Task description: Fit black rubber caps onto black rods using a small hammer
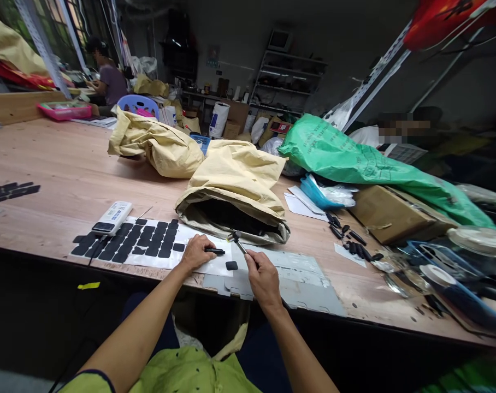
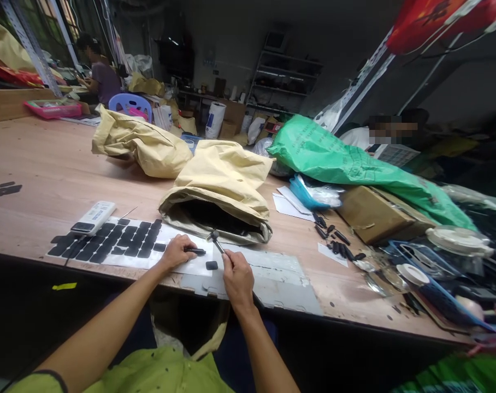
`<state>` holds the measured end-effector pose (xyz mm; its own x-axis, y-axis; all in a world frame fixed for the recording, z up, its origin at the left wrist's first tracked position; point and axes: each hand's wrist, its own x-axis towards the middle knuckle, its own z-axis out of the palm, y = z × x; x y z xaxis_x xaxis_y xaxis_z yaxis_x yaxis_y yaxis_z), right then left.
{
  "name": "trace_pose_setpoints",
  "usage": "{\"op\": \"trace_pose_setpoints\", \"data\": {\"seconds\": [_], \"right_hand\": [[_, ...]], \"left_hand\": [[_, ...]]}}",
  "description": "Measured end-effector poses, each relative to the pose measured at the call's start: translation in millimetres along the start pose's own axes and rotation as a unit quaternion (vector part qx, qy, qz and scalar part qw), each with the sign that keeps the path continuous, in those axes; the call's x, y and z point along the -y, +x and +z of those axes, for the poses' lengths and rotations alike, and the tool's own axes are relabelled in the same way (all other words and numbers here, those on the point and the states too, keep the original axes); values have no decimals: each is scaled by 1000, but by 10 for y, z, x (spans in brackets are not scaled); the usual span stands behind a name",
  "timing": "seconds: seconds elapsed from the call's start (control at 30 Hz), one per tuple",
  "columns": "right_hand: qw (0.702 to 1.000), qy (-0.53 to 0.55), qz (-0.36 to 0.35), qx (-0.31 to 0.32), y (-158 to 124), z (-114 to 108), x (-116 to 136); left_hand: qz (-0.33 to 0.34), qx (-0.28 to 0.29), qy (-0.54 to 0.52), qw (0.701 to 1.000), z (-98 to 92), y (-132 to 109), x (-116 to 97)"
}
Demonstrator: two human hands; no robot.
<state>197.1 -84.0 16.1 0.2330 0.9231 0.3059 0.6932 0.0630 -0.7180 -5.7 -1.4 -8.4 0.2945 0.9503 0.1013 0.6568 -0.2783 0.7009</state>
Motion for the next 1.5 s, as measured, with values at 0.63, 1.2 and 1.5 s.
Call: {"op": "trace_pose_setpoints", "data": {"seconds": [0.63,1.2,1.5], "right_hand": [[994,59,91,3,-97,50,-170],[997,-61,-11,40,-202,164,94],[997,-60,-45,5,-166,142,179]], "left_hand": [[16,19,15,1000,-35,-13,-35],[6,4,6,1000,-5,-33,-46],[-17,22,0,1000,-25,-9,-60]]}}
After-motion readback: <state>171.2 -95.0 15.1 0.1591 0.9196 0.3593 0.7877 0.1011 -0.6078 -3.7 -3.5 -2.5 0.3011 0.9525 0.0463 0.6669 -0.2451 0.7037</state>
